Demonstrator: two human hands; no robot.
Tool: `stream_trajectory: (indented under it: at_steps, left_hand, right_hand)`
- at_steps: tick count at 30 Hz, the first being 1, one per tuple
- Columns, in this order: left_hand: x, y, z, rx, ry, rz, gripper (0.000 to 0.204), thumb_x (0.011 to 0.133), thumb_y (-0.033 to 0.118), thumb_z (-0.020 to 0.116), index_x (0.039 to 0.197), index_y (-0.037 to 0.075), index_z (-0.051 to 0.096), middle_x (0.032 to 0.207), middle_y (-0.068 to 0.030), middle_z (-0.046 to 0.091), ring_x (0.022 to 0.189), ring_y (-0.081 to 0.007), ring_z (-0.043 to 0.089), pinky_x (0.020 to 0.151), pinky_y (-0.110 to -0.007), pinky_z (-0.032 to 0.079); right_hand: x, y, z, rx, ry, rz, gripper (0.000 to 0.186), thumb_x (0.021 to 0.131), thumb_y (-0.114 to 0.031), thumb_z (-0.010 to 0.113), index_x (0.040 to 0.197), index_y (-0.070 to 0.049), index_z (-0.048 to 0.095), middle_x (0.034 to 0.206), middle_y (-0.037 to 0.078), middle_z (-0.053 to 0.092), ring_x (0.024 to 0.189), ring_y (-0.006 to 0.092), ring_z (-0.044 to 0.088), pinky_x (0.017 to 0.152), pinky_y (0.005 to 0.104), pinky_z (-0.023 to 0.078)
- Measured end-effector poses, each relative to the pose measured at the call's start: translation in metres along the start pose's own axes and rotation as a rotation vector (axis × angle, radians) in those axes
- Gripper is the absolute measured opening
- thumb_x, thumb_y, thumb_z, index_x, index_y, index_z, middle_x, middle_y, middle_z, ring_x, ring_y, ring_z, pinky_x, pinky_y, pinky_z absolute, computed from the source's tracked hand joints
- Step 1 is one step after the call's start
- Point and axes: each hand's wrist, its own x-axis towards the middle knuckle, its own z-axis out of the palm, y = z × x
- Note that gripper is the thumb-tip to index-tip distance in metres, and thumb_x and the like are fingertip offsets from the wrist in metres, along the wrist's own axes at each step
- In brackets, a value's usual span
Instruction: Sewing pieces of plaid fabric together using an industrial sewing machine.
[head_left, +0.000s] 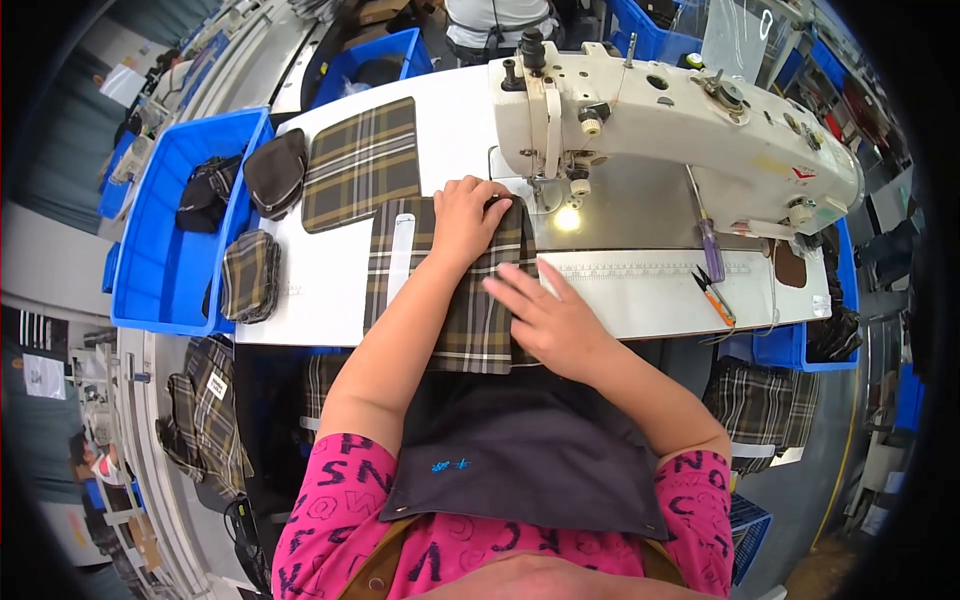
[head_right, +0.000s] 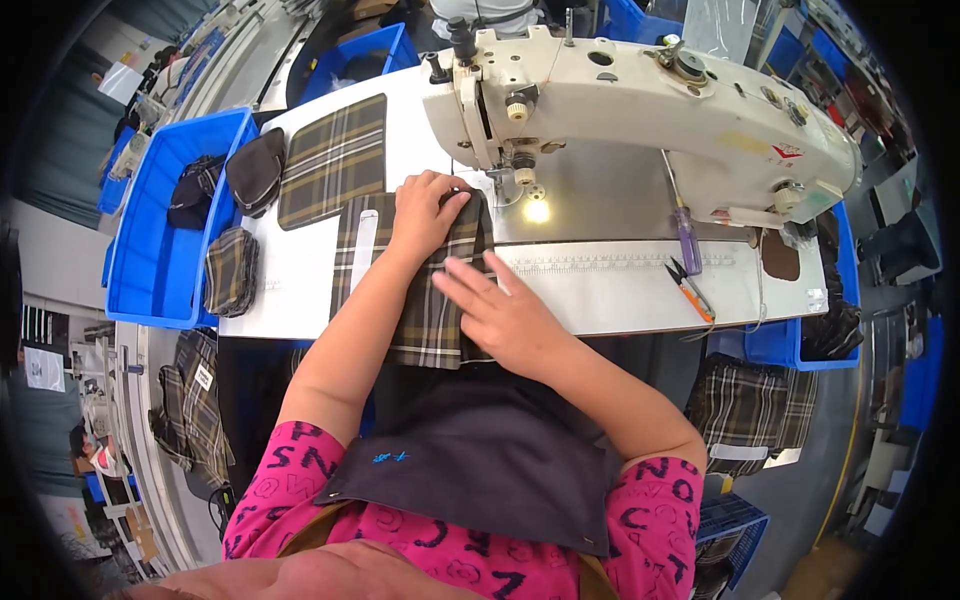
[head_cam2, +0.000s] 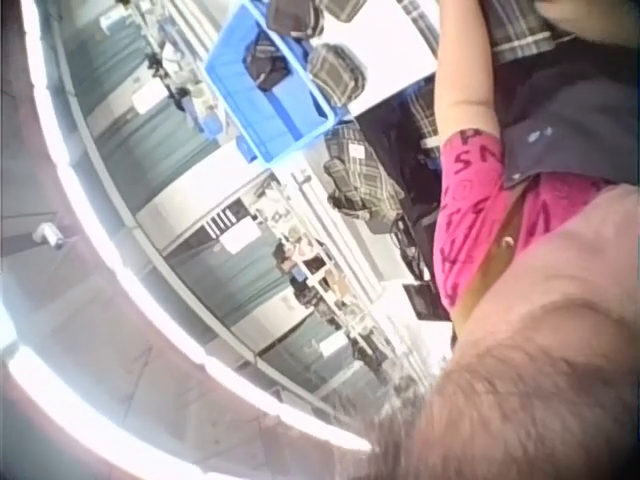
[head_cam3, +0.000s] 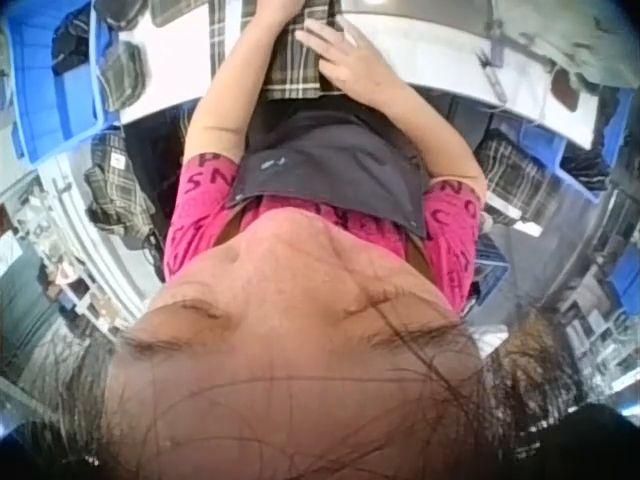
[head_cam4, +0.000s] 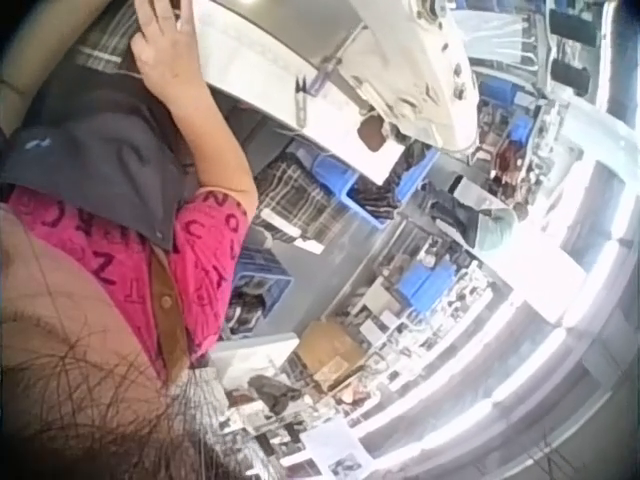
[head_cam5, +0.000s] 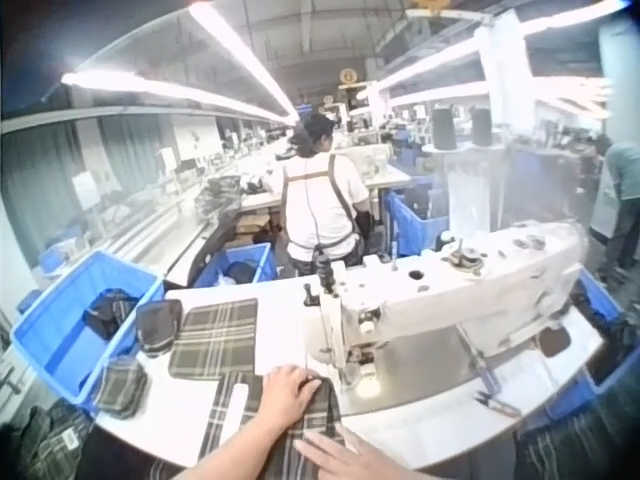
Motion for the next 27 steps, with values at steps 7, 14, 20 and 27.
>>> stream_trajectory:
  at_steps: [7, 14, 20, 27]
  left_hand:
    - [0.002, 0.002, -0.005, -0.126, 0.057, -0.201, 0.013, 0.097, 0.025, 0.07, 0.097, 0.014, 0.077, 0.105, 0.001, 0.076, 0.094, -0.0237, 0.068, 0.099, -0.048, 0.038]
    - [0.013, -0.003, -0.003, -0.042, -0.018, -0.063, 0.019, 0.098, 0.028, 0.067, 0.093, 0.01, 0.072, 0.09, -0.0043, 0.074, 0.089, -0.0296, 0.068, 0.099, -0.057, 0.04]
    - [0.03, 0.004, -0.01, 0.051, -0.177, -0.025, 0.02, 0.094, 0.029, 0.073, 0.088, 0.01, 0.07, 0.086, -0.0042, 0.073, 0.087, -0.029, 0.068, 0.102, -0.058, 0.039]
    - [0.028, 0.006, -0.009, 0.022, -0.15, -0.057, 0.02, 0.09, 0.029, 0.076, 0.086, 0.01, 0.071, 0.081, -0.0039, 0.072, 0.083, -0.0283, 0.068, 0.103, -0.053, 0.039]
  right_hand:
    - [0.004, 0.008, 0.007, -0.008, 0.026, -0.196, 0.012, 0.08, -0.016, 0.07, 0.079, -0.004, 0.071, 0.138, 0.011, 0.065, 0.136, 0.0291, 0.055, 0.118, 0.0517, 0.039]
    - [0.002, 0.022, 0.002, -0.06, 0.085, -0.237, 0.022, 0.083, -0.017, 0.064, 0.095, -0.001, 0.074, 0.131, 0.013, 0.067, 0.127, 0.0316, 0.059, 0.109, 0.0493, 0.048]
    - [-0.006, 0.039, -0.005, -0.026, 0.074, -0.286, 0.019, 0.081, -0.015, 0.066, 0.091, 0.0, 0.072, 0.124, 0.015, 0.069, 0.12, 0.0316, 0.062, 0.103, 0.0456, 0.052]
    - [-0.02, 0.041, 0.012, 0.128, 0.074, -0.155, 0.024, 0.068, -0.012, 0.077, 0.088, -0.001, 0.07, 0.121, 0.012, 0.07, 0.118, 0.03, 0.065, 0.098, 0.0425, 0.056]
